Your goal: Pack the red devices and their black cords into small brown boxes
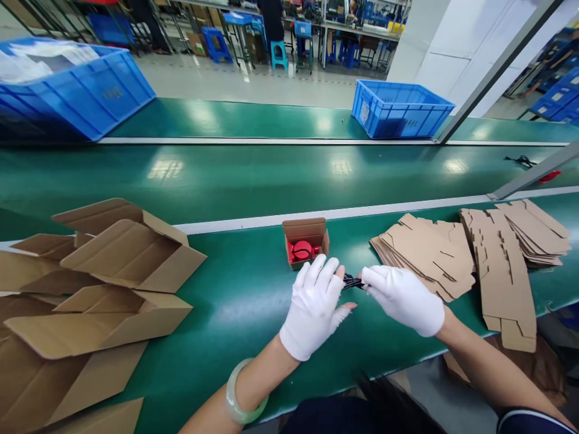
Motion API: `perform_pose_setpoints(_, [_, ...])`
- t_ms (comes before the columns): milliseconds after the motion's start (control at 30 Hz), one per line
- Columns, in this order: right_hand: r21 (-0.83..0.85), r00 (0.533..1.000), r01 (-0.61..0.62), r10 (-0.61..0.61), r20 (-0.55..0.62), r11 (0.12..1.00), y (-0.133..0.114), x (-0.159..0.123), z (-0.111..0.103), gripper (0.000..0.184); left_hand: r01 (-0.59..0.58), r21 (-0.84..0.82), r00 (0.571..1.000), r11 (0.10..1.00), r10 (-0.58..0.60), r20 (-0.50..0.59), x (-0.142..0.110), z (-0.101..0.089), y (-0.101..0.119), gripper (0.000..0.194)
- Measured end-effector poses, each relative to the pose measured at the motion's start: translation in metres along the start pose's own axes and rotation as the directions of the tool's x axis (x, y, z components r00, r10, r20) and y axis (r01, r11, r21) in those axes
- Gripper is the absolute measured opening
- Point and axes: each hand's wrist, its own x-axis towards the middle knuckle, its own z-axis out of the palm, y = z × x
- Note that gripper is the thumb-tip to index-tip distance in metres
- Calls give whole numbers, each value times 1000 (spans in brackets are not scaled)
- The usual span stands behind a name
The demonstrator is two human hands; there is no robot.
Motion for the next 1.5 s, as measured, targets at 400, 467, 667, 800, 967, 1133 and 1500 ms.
perform_pose_setpoints(400, [399,793,325,-17,-609,858,-64,54,8,23,120,-991,777,62,-628,55,15,4,7,79])
perform_pose_setpoints(467, [406,810,283,11,-587,869,-68,56,8,24,109,-994,762,-33,-639,105,12,4,1,73])
perform_pose_setpoints(667, [730,934,39,235,-269,682,-55,50,1,38,128,-990,783,-61,-607,138,11,0,-18,40])
perform_pose_setpoints(800, [842,954,-91,290,-80,532,-58,53,11,33,218,-975,855,43,-491,169,14,-1,-22,40])
perform_pose_setpoints(967, [770,915,-52,340,-219,636,-57,54,12,21,279,-858,913,431,-397,97,15,1,-32,70])
perform_pose_setpoints(1133, [206,882,-188,257,-394,960,-34,55,-10,13,164,-240,983,957,-178,-38,13,3,-49,70])
perform_pose_setpoints(1500, [-499,954,-26,172,247,866,-64,131,-18,23,87,269,996,959,-77,-47,15,16,-59,16])
